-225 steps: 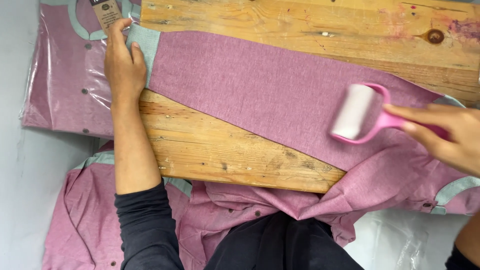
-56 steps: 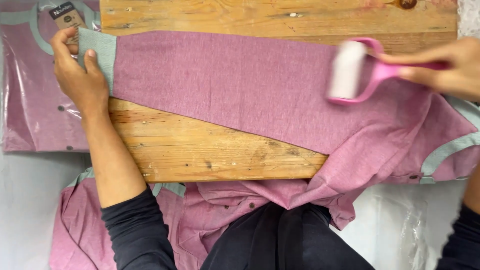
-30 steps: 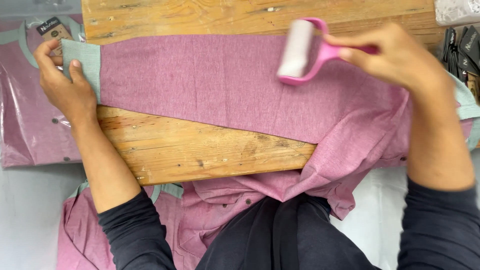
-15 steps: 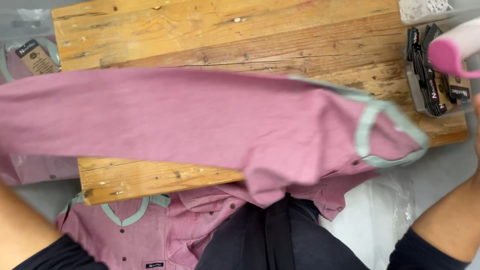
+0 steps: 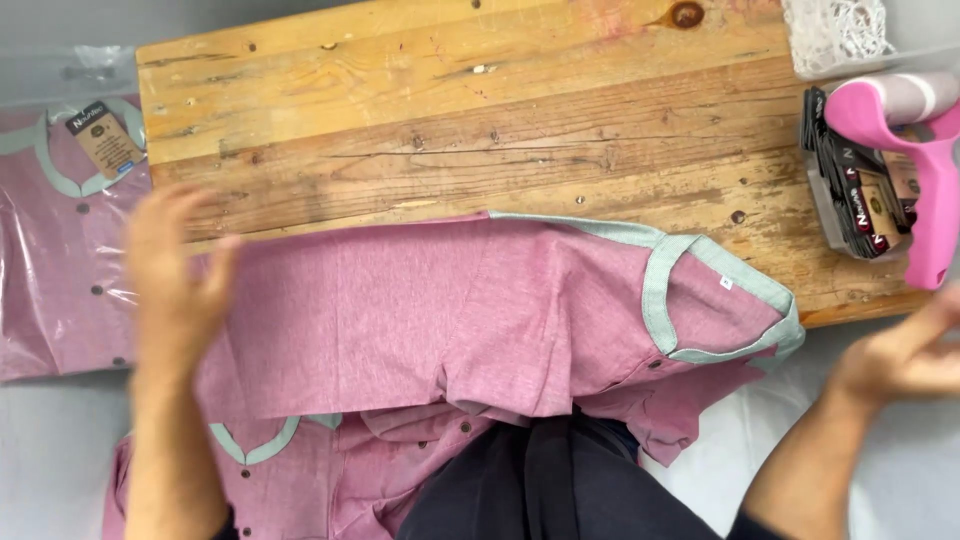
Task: The person uses a pink lint roller to remove lint from a pink shirt laid on a wooden table. They roll the tool over the sleeves, front, and back of the shirt, then flip the shirt to continue rolling the other side.
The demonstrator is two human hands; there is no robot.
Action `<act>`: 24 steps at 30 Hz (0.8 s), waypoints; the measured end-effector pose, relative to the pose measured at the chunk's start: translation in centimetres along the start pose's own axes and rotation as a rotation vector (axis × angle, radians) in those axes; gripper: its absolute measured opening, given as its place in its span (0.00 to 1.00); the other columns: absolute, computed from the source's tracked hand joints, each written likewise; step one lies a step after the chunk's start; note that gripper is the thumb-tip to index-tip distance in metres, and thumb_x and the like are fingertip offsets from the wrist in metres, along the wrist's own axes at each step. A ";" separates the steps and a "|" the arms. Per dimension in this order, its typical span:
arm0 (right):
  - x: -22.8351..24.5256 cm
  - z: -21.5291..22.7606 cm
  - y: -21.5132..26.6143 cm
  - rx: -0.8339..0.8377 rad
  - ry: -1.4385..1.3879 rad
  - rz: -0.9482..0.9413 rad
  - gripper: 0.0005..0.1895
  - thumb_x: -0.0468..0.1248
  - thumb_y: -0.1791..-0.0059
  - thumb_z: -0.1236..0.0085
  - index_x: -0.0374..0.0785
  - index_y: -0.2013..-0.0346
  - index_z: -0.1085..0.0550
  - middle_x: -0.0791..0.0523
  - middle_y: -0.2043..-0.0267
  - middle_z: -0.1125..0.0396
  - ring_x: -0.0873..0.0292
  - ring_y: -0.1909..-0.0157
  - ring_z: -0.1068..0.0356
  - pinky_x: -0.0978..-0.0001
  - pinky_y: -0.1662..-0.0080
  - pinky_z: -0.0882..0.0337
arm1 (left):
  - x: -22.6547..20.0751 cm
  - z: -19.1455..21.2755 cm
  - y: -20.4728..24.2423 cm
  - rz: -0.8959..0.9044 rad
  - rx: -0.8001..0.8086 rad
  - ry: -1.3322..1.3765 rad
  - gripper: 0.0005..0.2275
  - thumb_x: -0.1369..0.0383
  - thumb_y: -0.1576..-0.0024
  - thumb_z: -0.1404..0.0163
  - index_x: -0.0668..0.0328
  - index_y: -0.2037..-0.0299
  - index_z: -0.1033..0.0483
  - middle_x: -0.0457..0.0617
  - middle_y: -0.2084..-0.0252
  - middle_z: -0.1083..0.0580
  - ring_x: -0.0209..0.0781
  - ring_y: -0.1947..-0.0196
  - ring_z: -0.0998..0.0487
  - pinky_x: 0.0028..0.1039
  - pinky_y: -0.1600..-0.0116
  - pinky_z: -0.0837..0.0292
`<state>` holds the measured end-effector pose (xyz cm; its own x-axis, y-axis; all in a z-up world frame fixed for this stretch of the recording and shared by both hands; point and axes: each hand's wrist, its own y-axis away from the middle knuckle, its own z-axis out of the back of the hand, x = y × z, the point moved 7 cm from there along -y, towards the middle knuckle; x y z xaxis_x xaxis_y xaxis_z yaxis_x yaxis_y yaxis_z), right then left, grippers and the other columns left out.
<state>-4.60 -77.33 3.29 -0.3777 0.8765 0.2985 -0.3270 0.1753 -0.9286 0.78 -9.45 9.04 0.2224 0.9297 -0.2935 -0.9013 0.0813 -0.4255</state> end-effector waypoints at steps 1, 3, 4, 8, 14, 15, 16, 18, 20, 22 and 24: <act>1.6 0.6 0.8 0.029 0.015 -0.060 0.01 0.14 0.44 0.51 0.11 0.58 0.31 0.32 0.58 0.36 0.34 0.54 0.34 0.41 0.50 0.30 | -1.8 -2.4 -1.2 -0.020 0.101 0.056 0.16 0.72 0.34 0.48 0.68 0.37 0.30 0.66 0.36 0.32 0.65 0.33 0.35 0.52 0.30 0.47; 4.1 1.9 3.1 0.062 0.019 -0.117 0.05 0.15 0.49 0.56 0.21 0.65 0.35 0.40 0.65 0.42 0.38 0.60 0.41 0.45 0.51 0.38 | -4.8 -6.0 -2.9 -0.037 0.199 0.111 0.18 0.64 0.35 0.49 0.60 0.36 0.31 0.61 0.33 0.32 0.61 0.30 0.36 0.53 0.30 0.47; 3.6 1.6 4.7 0.158 0.019 -0.297 0.11 0.18 0.52 0.59 0.23 0.56 0.36 0.40 0.55 0.41 0.40 0.51 0.39 0.51 0.50 0.36 | -6.5 -7.8 -3.5 -0.103 0.274 0.184 0.19 0.63 0.36 0.49 0.59 0.36 0.31 0.60 0.33 0.33 0.60 0.31 0.37 0.53 0.29 0.47; -0.2 0.9 13.1 0.528 -0.134 -0.867 0.40 0.21 0.59 0.62 0.29 0.29 0.50 0.38 0.29 0.49 0.41 0.28 0.47 0.57 0.29 0.48 | -10.9 -12.4 -3.3 -0.129 0.491 0.377 0.17 0.65 0.35 0.53 0.60 0.38 0.30 0.55 0.43 0.25 0.49 0.41 0.28 0.45 0.34 0.35; -3.1 0.1 19.6 0.924 -0.034 -0.662 0.06 0.34 0.51 0.38 0.35 0.67 0.27 0.57 0.71 0.37 0.63 0.65 0.42 0.64 0.58 0.39 | -2.9 -3.7 6.6 -0.041 0.098 0.244 0.07 0.75 0.36 0.50 0.66 0.51 0.20 0.57 0.51 0.21 0.54 0.49 0.20 0.39 0.37 0.27; -2.7 -1.0 19.8 0.941 -0.051 -0.650 0.06 0.34 0.51 0.38 0.35 0.67 0.27 0.57 0.71 0.37 0.63 0.65 0.42 0.64 0.58 0.39 | -1.7 -1.4 9.2 -0.019 0.092 0.233 0.07 0.75 0.36 0.50 0.66 0.51 0.20 0.57 0.51 0.21 0.54 0.49 0.20 0.39 0.37 0.27; -1.9 -2.2 21.0 1.075 -0.111 -0.682 0.08 0.35 0.54 0.36 0.34 0.63 0.22 0.56 0.65 0.29 0.63 0.59 0.34 0.66 0.54 0.34 | 0.4 1.4 12.0 0.142 0.031 0.161 0.05 0.78 0.33 0.51 0.68 0.53 0.21 0.58 0.54 0.22 0.54 0.53 0.22 0.38 0.42 0.30; 0.6 -4.8 22.4 1.229 -0.188 -0.702 0.14 0.36 0.57 0.34 0.34 0.59 0.18 0.55 0.59 0.22 0.63 0.54 0.26 0.69 0.49 0.29 | 3.3 5.9 19.1 0.323 -0.034 0.071 0.04 0.80 0.31 0.51 0.71 0.55 0.21 0.58 0.57 0.23 0.54 0.56 0.23 0.37 0.47 0.33; 6.1 -7.9 23.6 1.451 -0.362 -0.434 0.18 0.41 0.56 0.38 0.40 0.53 0.19 0.53 0.47 0.23 0.54 0.41 0.28 0.63 0.37 0.35 | 5.8 10.4 27.8 0.544 -0.171 -0.152 0.05 0.85 0.26 0.51 0.77 0.50 0.20 0.63 0.52 0.22 0.58 0.51 0.23 0.41 0.43 0.31; 11.4 -9.8 23.2 1.605 -0.473 -0.448 0.16 0.39 0.54 0.42 0.44 0.52 0.18 0.58 0.47 0.22 0.59 0.42 0.26 0.68 0.38 0.33 | 6.6 12.6 36.0 0.630 -0.246 -0.276 0.05 0.85 0.26 0.49 0.77 0.48 0.18 0.63 0.51 0.21 0.59 0.50 0.22 0.42 0.42 0.30; 15.5 -10.9 22.2 1.748 -0.574 -0.464 0.16 0.38 0.51 0.46 0.48 0.51 0.18 0.62 0.48 0.20 0.64 0.42 0.24 0.72 0.40 0.32 | 6.0 14.3 41.3 0.700 -0.324 -0.390 0.06 0.85 0.26 0.47 0.77 0.47 0.16 0.64 0.50 0.20 0.60 0.49 0.22 0.43 0.41 0.28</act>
<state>-8.27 -54.99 -15.09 -0.0968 0.6011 0.7933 -0.7237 -0.5897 0.3585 -40.39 4.62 1.96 -0.5417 0.7892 -0.2895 -0.6195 -0.6076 -0.4971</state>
